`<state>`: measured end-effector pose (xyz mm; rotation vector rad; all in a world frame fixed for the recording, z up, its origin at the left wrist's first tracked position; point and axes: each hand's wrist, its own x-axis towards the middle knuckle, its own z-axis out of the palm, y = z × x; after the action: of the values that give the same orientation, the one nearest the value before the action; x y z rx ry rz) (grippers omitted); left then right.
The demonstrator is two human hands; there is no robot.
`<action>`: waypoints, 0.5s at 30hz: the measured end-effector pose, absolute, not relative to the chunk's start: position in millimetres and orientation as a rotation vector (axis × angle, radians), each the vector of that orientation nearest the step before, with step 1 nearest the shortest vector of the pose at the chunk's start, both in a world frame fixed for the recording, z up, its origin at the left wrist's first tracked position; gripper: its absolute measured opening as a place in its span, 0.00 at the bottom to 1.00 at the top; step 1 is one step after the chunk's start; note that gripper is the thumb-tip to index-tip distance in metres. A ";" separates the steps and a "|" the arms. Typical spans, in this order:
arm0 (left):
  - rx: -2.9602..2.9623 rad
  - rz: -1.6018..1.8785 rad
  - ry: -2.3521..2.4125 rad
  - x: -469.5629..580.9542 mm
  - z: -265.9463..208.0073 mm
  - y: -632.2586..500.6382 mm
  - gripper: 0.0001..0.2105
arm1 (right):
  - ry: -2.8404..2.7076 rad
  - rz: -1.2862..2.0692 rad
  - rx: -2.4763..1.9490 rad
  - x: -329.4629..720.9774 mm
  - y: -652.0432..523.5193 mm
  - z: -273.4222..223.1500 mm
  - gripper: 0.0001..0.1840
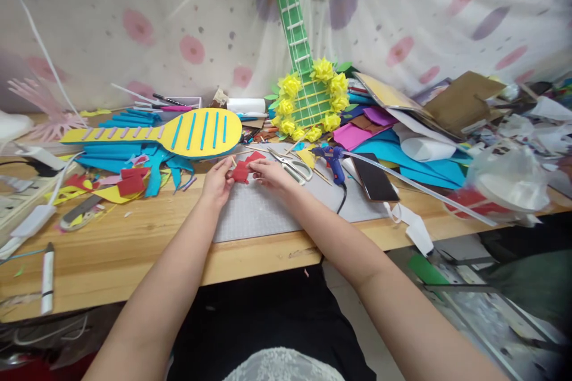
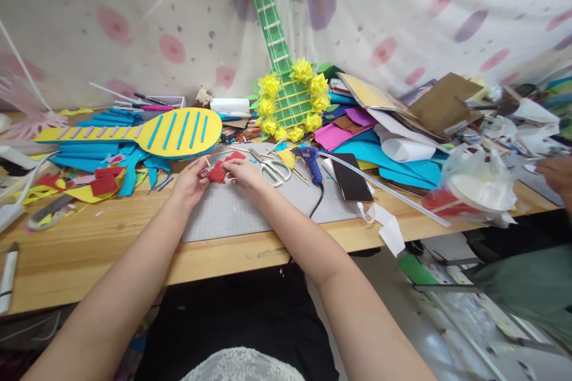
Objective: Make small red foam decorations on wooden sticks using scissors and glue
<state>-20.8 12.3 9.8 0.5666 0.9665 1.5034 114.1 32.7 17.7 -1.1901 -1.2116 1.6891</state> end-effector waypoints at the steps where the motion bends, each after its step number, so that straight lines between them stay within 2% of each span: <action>1: 0.540 1.488 0.914 -21.7 10.7 12.6 0.07 | -1.130 1.770 -1.155 107.8 35.3 17.2 0.05; 3: 0.511 1.464 0.844 -23.1 11.4 13.2 0.05 | -1.035 1.893 -1.081 99.5 37.9 18.6 0.04; 8: 0.513 1.434 0.791 -22.0 9.6 13.1 0.04 | -0.907 2.105 -0.984 89.3 38.5 21.6 0.10; 15: 0.517 1.436 0.772 -22.2 8.4 12.9 0.04 | -0.911 2.224 -0.860 94.4 42.4 15.1 0.10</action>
<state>-22.2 12.9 8.4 0.5174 0.7723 1.4359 94.4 42.4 15.1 -0.8596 -0.9111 2.2243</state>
